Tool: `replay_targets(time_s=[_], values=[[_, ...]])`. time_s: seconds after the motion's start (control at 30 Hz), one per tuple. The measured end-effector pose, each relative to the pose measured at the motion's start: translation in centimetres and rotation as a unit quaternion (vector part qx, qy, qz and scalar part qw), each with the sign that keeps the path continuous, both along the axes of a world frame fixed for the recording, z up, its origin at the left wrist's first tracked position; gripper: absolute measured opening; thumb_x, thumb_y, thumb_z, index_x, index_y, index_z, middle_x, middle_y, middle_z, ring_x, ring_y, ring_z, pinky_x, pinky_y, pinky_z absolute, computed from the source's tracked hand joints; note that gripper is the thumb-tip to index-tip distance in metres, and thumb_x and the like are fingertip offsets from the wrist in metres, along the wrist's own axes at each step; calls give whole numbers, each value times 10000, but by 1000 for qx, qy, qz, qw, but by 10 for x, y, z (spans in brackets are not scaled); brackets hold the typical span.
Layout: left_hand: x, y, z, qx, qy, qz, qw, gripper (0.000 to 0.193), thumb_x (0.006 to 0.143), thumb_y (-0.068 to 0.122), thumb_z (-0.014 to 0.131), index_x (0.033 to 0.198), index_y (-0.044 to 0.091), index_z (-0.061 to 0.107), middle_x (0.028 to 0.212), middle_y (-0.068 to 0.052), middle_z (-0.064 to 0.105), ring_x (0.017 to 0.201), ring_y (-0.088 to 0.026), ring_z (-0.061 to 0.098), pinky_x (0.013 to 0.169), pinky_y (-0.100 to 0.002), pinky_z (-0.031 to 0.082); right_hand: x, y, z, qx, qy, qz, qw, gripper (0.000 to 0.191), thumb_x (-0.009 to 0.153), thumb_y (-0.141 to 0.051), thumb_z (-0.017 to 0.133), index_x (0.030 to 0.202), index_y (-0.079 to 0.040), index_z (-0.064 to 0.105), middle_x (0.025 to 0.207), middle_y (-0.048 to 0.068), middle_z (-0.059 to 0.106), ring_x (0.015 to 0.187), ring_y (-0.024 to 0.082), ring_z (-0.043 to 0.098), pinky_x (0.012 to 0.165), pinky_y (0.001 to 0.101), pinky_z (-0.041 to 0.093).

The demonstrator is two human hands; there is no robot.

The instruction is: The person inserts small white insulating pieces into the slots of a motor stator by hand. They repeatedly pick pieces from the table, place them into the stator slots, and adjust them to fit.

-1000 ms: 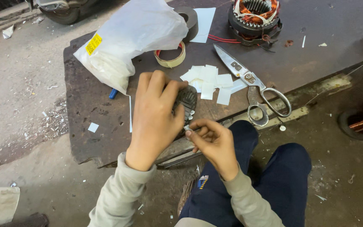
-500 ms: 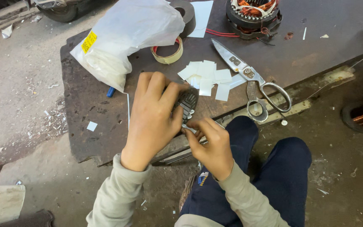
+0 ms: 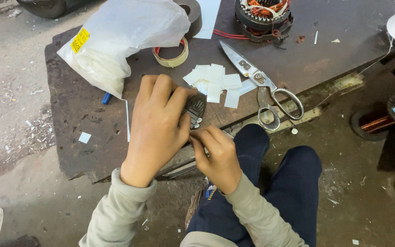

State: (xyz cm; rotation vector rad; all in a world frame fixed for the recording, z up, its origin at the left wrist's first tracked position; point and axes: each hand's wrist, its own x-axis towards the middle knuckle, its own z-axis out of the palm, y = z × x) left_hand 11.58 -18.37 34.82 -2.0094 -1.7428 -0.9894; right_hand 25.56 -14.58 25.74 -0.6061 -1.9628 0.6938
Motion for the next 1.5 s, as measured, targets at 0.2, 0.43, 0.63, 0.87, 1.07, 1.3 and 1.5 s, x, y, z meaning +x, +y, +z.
replay_targets(time_s=[0.2,0.43,0.63,0.87,1.07,1.3,1.5], values=[[0,-1,-2,8,-6,3,1000,359,728,-42,706,1082,11,675,1027,-157,521,1089,-381,518,886,-477,466,23,12,14,-7,-36,82,996,391,777,-148,855,1077,11,661,1030,137,665,921,334,698,752,382,553],[-1,-3,-3,10,-17,-6,1000,366,736,-55,705,1094,11,675,1023,-148,516,1089,-373,510,898,-468,469,32,35,14,41,-88,8,995,436,710,-223,913,968,-4,637,919,118,636,851,330,649,712,400,521],[-6,-6,-1,-6,-37,-25,999,390,730,-60,721,1108,30,689,1009,-141,508,1061,-361,503,887,-458,459,28,38,1,71,-91,-67,991,452,630,-286,958,856,-40,654,807,79,615,760,284,622,650,395,494],[-6,-10,-3,-8,-40,-19,999,412,738,-67,725,1135,44,702,1017,-128,513,1057,-356,495,891,-454,454,24,33,-10,57,-54,-106,991,412,620,-244,955,801,-32,651,789,64,620,747,270,612,656,387,483],[-7,-7,-2,-18,-34,-26,999,394,758,-54,739,1135,49,698,1021,-120,509,1086,-353,501,905,-446,462,3,15,-18,12,-16,-112,993,293,754,-133,913,816,-34,644,801,67,603,741,253,604,652,370,468],[-9,-10,-4,-15,-37,-25,999,398,756,-48,746,1139,50,699,1030,-127,513,1069,-355,494,913,-455,455,8,25,-21,-4,-39,-63,997,335,709,-178,938,745,-33,638,688,61,549,588,208,542,526,341,418],[-8,-11,-2,-18,-40,-21,999,373,744,-22,748,1107,42,691,1042,-134,515,1069,-356,499,909,-457,456,26,41,-5,-47,-26,-58,997,210,829,-121,866,933,-28,708,868,52,653,642,167,608,556,292,468]])
